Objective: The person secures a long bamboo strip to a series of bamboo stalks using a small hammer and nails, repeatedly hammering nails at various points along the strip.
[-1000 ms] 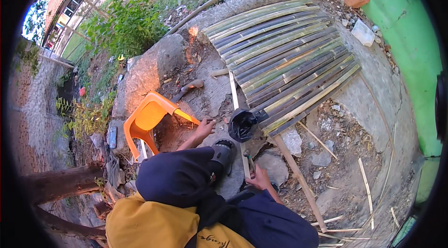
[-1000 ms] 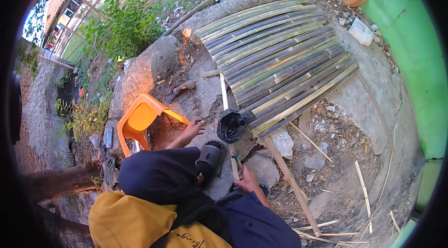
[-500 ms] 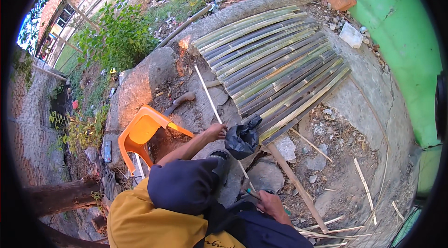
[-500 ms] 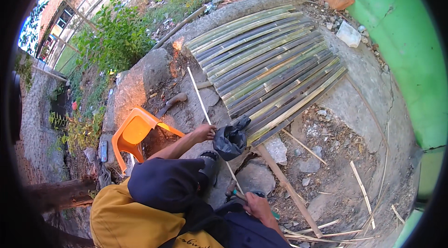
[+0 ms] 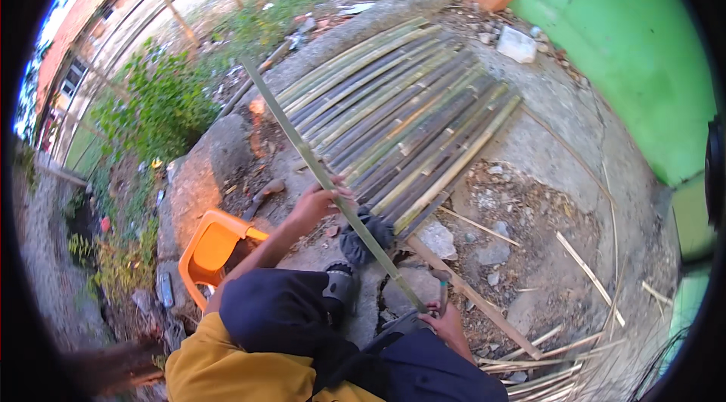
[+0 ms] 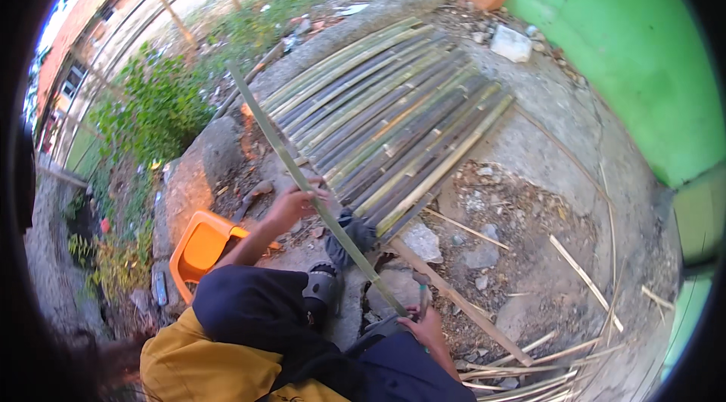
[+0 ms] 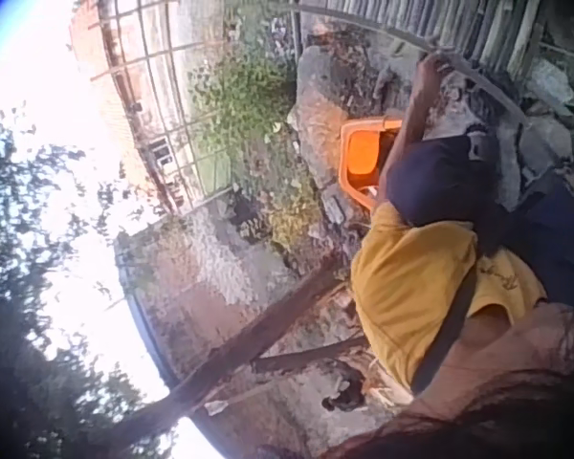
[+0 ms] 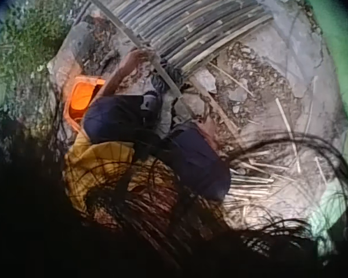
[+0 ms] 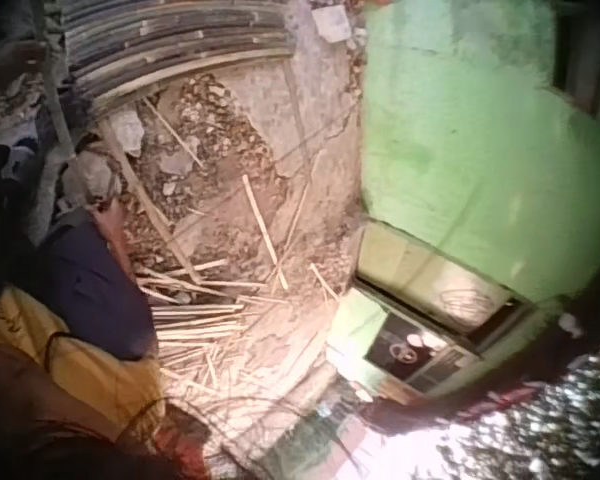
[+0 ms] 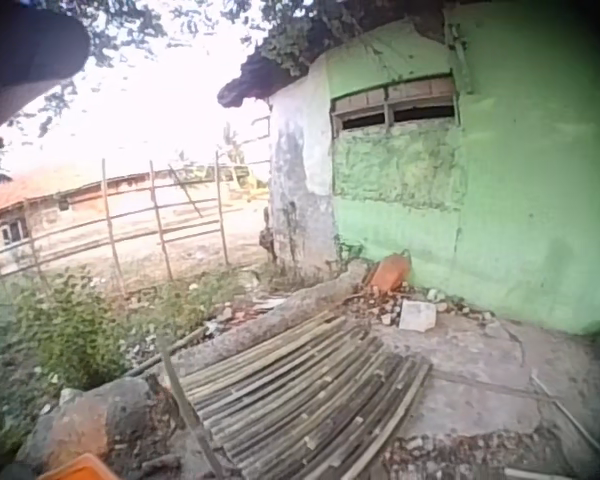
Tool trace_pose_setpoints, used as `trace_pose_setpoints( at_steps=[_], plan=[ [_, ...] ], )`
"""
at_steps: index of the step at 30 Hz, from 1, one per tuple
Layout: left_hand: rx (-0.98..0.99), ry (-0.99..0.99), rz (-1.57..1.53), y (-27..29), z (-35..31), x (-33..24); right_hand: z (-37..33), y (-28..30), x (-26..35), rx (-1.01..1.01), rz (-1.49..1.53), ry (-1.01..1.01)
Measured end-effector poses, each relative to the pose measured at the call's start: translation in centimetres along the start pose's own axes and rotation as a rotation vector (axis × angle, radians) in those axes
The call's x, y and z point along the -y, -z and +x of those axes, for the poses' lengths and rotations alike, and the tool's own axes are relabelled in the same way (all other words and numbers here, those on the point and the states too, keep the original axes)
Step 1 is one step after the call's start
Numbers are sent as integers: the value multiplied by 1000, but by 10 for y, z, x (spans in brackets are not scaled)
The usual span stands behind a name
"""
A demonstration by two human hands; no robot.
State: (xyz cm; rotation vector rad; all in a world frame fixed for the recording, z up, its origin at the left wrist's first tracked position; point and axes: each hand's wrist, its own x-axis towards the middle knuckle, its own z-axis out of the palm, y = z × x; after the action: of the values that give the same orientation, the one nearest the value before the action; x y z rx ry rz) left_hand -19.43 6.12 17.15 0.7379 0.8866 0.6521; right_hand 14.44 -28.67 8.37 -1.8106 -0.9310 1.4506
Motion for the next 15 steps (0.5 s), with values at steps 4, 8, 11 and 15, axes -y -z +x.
trace_pose_setpoints(
  at_steps=[4,8,11,15],
  plan=[
    [161,-173,211,-79,9,-95,10,-24,25,83,212,86],
    [391,-161,289,-173,56,-114,9,-41,39,-30,434,203],
    [537,17,556,-241,102,-76,-2,-44,67,-279,504,169],
    [632,-14,529,-300,191,-11,21,-44,52,-535,580,202]
  ],
)
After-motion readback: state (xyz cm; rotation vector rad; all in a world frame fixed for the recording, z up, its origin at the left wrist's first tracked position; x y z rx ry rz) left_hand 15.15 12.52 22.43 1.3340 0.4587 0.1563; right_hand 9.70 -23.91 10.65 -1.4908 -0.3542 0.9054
